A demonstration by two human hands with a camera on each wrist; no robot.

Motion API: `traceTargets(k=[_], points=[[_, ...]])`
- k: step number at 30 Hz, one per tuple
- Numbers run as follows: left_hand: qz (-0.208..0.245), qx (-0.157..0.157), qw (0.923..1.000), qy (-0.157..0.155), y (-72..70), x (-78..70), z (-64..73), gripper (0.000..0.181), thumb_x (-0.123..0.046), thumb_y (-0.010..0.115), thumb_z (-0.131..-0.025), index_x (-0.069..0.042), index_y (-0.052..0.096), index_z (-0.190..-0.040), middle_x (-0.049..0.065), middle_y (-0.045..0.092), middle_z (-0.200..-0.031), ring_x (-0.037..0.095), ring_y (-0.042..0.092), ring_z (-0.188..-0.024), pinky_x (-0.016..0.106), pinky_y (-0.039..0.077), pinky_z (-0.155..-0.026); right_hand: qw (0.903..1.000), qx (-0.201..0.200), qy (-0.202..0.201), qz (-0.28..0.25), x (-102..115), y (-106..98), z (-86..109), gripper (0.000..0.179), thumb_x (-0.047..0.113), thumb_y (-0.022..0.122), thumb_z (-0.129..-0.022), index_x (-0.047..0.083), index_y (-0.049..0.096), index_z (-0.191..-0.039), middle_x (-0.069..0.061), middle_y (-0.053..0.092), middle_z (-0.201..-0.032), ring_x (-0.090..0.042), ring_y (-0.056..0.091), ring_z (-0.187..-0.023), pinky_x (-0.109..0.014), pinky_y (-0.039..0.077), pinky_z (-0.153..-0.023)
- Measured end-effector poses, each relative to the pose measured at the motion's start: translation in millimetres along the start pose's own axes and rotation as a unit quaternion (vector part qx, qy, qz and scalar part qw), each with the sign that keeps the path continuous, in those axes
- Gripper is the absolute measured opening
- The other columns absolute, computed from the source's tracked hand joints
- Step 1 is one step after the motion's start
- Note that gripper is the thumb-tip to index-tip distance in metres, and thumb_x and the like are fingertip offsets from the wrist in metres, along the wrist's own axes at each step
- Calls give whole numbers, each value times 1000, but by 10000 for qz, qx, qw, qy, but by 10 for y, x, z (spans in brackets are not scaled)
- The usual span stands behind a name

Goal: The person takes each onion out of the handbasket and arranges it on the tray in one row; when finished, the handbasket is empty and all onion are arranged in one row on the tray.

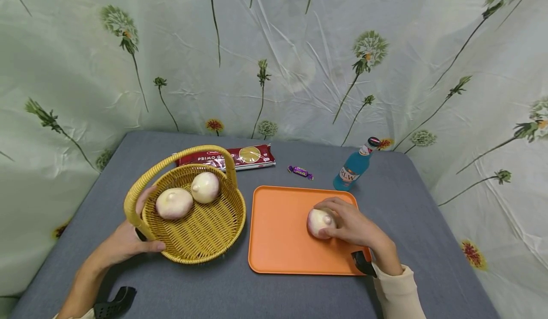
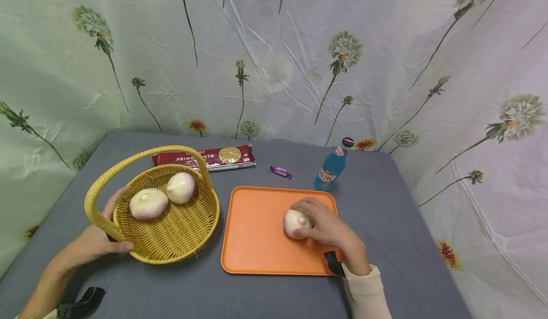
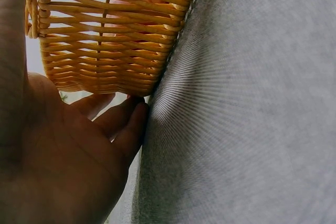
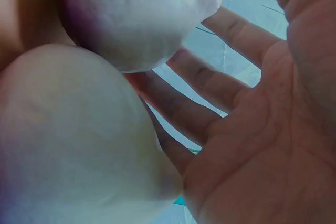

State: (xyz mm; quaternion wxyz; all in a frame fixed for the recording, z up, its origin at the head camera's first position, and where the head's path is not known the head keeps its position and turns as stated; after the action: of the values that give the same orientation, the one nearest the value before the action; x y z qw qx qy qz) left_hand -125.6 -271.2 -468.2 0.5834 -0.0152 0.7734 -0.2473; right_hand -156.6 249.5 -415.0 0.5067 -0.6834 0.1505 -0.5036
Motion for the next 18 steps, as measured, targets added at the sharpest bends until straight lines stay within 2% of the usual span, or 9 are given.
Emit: traceTargets(k=[5,10,18], points=[[-87,-23,10000,-18,2,-1,1,134,7,86,-63,-20,0,-162,-3,22,-154,-10,32,-131,5,28,-97,9999,59,66,94,3,3,4,50,32,78,-88,14,63,-132,-7,59,-131,-26,53,-119,-47,49,-93],[-79,-42,10000,-11,7,-1,-5,134,7,87,-62,-19,1,-162,0,22,-155,-11,32,-131,4,28,-97,9995,150,179,192,14,-3,15,48,27,79,-87,14,64,-131,-9,59,-128,-27,53,-116,-42,51,-88],[-93,-43,9999,-42,3,2,-6,134,7,87,-63,-19,0,-162,-2,21,-155,-11,31,-131,4,28,-96,9990,205,329,219,13,-10,18,55,37,78,-87,12,62,-134,-10,59,-129,-25,54,-113,-44,50,-90]])
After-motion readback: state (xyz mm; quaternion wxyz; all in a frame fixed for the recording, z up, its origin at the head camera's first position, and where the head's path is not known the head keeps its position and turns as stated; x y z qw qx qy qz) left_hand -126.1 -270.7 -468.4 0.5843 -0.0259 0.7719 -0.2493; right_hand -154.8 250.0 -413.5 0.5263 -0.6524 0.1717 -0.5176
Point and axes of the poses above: each hand's wrist, its own z-axis away from the middle knuckle, its own y-axis out of the palm, x = y × z, the point moved 2 cm from there along -z, towards the middle knuckle
